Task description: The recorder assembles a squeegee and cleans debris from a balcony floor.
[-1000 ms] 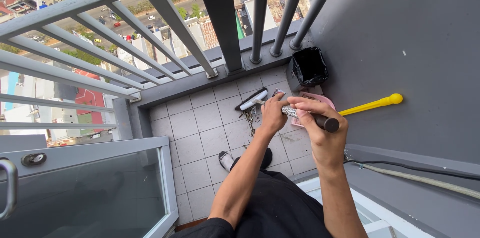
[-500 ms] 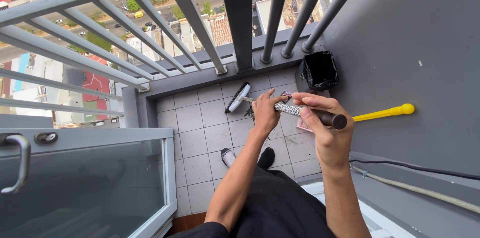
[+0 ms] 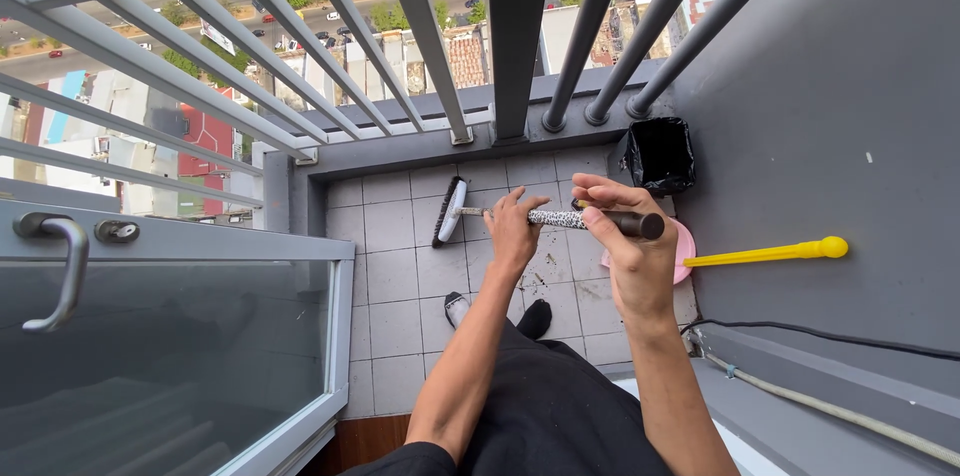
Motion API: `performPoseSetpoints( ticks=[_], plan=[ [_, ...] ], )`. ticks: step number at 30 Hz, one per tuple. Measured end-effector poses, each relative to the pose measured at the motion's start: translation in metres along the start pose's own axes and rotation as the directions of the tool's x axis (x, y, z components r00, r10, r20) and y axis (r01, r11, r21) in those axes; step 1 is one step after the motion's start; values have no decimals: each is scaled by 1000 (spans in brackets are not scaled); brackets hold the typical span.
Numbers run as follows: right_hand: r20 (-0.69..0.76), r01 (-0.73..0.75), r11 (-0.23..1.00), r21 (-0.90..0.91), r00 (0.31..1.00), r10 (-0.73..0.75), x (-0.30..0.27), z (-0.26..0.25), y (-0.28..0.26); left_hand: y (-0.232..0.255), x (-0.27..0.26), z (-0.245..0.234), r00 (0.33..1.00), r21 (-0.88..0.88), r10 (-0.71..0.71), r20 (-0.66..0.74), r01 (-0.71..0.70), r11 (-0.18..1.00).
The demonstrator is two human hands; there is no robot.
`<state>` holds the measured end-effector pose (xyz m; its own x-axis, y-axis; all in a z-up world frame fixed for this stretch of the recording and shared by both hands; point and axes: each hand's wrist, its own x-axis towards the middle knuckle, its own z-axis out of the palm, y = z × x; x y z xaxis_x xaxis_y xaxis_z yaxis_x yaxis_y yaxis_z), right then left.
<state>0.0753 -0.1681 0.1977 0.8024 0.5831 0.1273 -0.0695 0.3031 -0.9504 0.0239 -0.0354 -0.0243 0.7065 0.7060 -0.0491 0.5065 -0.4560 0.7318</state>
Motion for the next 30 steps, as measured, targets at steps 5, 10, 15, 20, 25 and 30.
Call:
performPoseSetpoints(
  ticks=[5, 10, 15, 20, 25, 30],
  plan=[
    [-34, -18, 998, -60, 999, 16, 4, 13, -1, 1, -5, 6, 999, -24, -2, -33, 1, 1000],
    [-71, -13, 993, -118, 997, 5, 5, 13, 2, -1, -4, 18, 998, -18, 15, -54, -16, 1000],
    [-13, -10, 984, -179, 1000, 8, 9, 5, -7, -3, 1, 25, 999, -35, 47, -5, -48, 998],
    [61, -29, 982, -185, 997, 41, 12, -1, -19, 8, 0, 32, 994, -110, 88, -65, -95, 989],
    [107, -71, 969, -239, 989, 99, 14, -4, -39, 32, -4, 31, 989, -178, 117, -92, -132, 975],
    [151, -20, 958, -286, 986, 65, 14, -14, -46, 49, -2, 40, 974, -262, 187, -127, -215, 941]
  ],
)
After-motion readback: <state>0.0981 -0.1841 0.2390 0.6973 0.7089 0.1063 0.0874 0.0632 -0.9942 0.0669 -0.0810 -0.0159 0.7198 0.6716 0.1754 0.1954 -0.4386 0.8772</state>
